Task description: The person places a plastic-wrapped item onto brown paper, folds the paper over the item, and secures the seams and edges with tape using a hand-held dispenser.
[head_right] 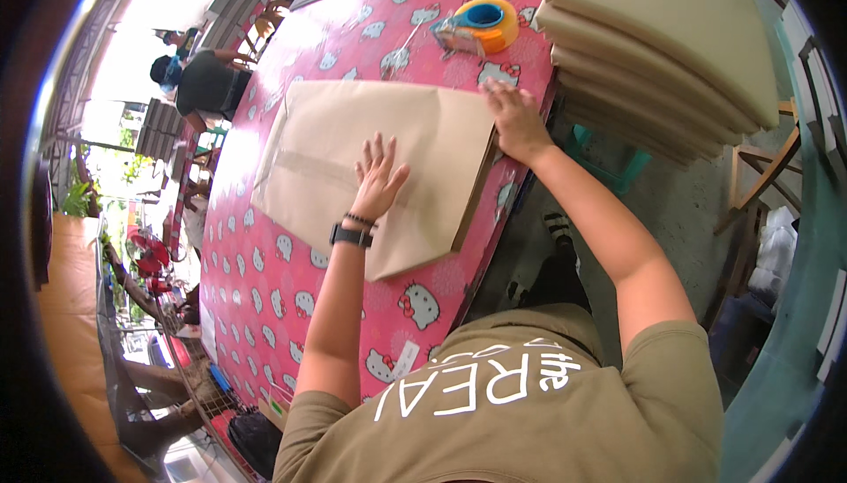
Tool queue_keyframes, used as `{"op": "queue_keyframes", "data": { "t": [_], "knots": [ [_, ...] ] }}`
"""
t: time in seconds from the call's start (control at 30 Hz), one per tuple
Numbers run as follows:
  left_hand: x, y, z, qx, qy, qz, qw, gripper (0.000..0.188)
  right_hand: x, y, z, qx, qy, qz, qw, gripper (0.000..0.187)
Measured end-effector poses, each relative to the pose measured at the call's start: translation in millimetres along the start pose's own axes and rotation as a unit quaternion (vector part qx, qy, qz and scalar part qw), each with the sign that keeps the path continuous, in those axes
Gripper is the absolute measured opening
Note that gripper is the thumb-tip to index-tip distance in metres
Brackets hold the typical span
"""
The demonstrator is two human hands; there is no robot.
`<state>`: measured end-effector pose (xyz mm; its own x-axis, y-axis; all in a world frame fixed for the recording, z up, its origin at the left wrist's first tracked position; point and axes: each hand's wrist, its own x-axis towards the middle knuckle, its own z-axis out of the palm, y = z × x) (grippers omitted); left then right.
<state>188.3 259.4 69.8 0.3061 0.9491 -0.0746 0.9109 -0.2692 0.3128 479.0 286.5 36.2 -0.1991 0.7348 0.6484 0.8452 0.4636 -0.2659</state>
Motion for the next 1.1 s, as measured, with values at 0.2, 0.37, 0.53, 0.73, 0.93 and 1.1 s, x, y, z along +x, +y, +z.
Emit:
{"op": "queue_keyframes", "data": {
  "t": [0.2, 0.37, 0.53, 0.73, 0.93, 1.1],
  "knots": [
    [149, 31, 15, 0.028, -0.062, -0.133, 0.989, 0.078, -2, 2, 46, -0.062, -0.169, -0.057, 0.982, 0.035],
    [204, 68, 1, 0.156, -0.256, -0.232, 0.925, 0.099, -7, -71, 62, 0.177, -0.224, 0.063, 0.956, 0.032],
    [212, 54, 10, 0.204, -0.301, -0.250, 0.897, 0.100, 35, -24, 35, 0.251, -0.448, -0.119, 0.850, 0.043],
    [230, 69, 35, 0.226, -0.264, -0.350, 0.870, 0.092, 56, -7, 57, 0.228, -0.520, -0.196, 0.799, 0.045],
    [227, 102, 13, 0.196, -0.280, -0.343, 0.875, 0.087, 64, 59, 71, 0.300, -0.387, -0.222, 0.843, 0.035],
    [223, 89, 23, 0.177, -0.255, -0.358, 0.881, 0.094, 26, 43, 46, 0.201, -0.441, -0.264, 0.834, 0.040]
  ]
}}
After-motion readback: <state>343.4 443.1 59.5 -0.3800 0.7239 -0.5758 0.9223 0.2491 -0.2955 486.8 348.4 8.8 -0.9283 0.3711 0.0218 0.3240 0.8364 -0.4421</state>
